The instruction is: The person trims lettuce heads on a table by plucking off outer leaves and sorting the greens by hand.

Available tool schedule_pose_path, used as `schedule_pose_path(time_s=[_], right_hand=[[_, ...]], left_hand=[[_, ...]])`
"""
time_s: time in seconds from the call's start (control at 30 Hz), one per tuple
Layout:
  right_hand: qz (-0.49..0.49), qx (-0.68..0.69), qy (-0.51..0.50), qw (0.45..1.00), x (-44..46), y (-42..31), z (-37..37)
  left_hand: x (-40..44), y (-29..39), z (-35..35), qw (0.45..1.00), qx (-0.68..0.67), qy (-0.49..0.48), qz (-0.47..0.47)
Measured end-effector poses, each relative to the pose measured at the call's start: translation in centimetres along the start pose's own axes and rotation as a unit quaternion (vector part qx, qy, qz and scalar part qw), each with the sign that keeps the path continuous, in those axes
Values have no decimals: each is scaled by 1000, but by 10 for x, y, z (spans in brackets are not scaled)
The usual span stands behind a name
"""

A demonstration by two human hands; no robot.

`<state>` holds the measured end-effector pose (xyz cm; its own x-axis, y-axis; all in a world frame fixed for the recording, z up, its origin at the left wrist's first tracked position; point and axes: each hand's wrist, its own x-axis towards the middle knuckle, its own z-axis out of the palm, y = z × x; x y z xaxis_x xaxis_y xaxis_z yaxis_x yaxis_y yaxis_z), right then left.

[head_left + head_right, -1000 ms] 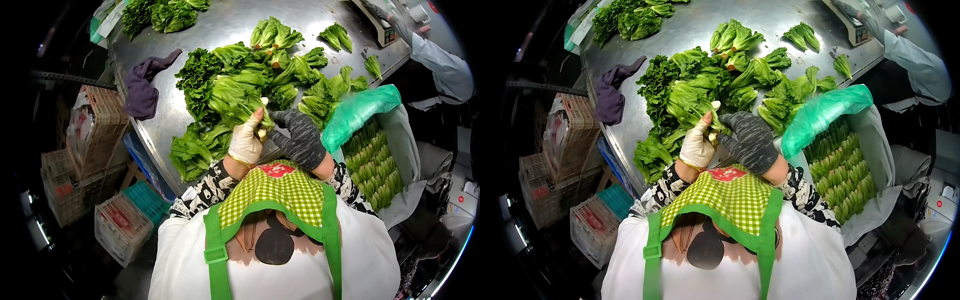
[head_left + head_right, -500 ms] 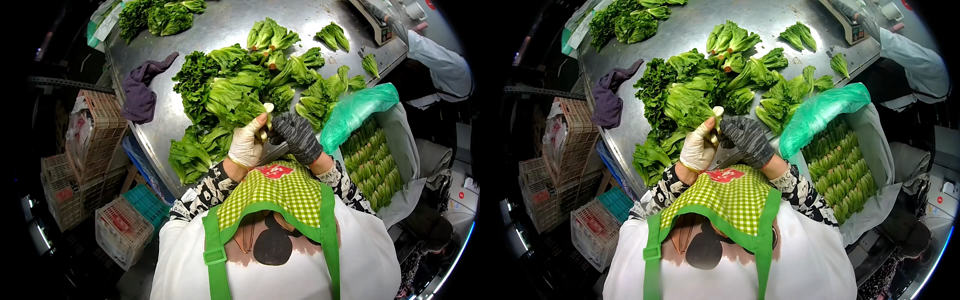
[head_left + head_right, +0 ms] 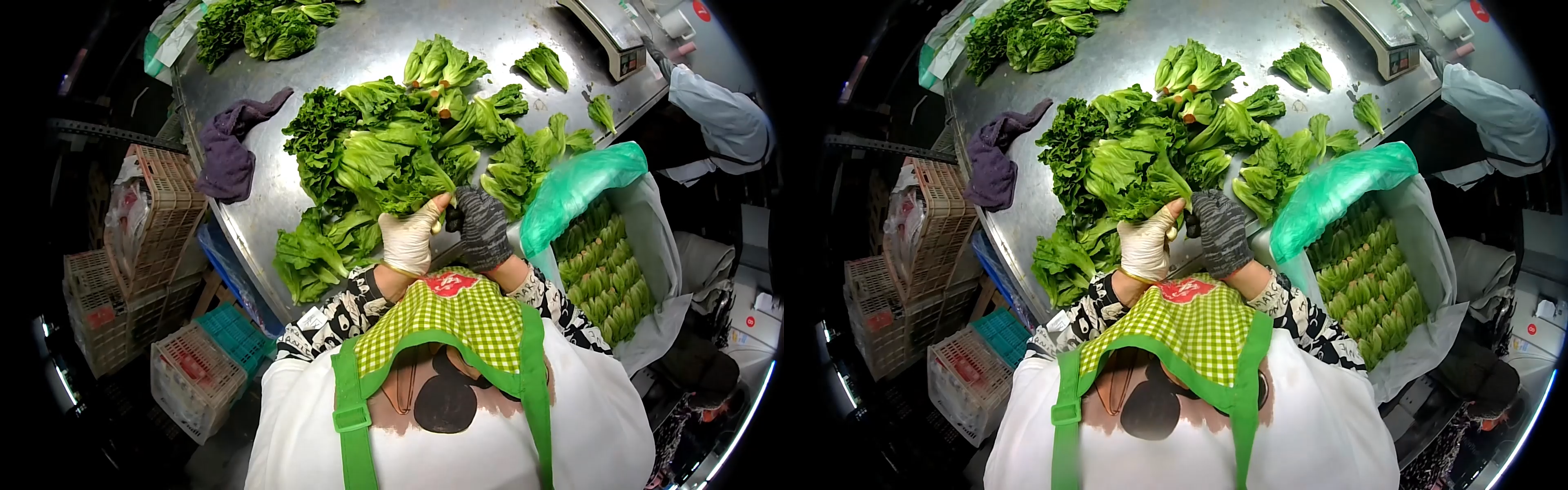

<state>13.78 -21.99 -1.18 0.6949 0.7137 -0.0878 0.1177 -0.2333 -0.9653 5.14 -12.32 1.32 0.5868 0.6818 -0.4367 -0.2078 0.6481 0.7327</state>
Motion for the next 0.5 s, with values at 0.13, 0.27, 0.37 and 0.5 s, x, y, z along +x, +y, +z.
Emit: schedule_pose_path(time_s=[0.13, 0.27, 0.37, 0.5], right_hand=[[86, 94, 7, 992, 0, -7, 8], [278, 533, 131, 788, 19, 30, 1], [168, 216, 32, 961, 18, 54, -16], [103, -64, -36, 992, -1, 16, -22]], left_hand=[[1, -4, 1, 997, 61, -20, 33], [-1, -3, -2, 997, 49, -21, 60], [2, -8, -16, 995, -38, -69, 59], [6, 0, -13, 994, -70, -76, -46]])
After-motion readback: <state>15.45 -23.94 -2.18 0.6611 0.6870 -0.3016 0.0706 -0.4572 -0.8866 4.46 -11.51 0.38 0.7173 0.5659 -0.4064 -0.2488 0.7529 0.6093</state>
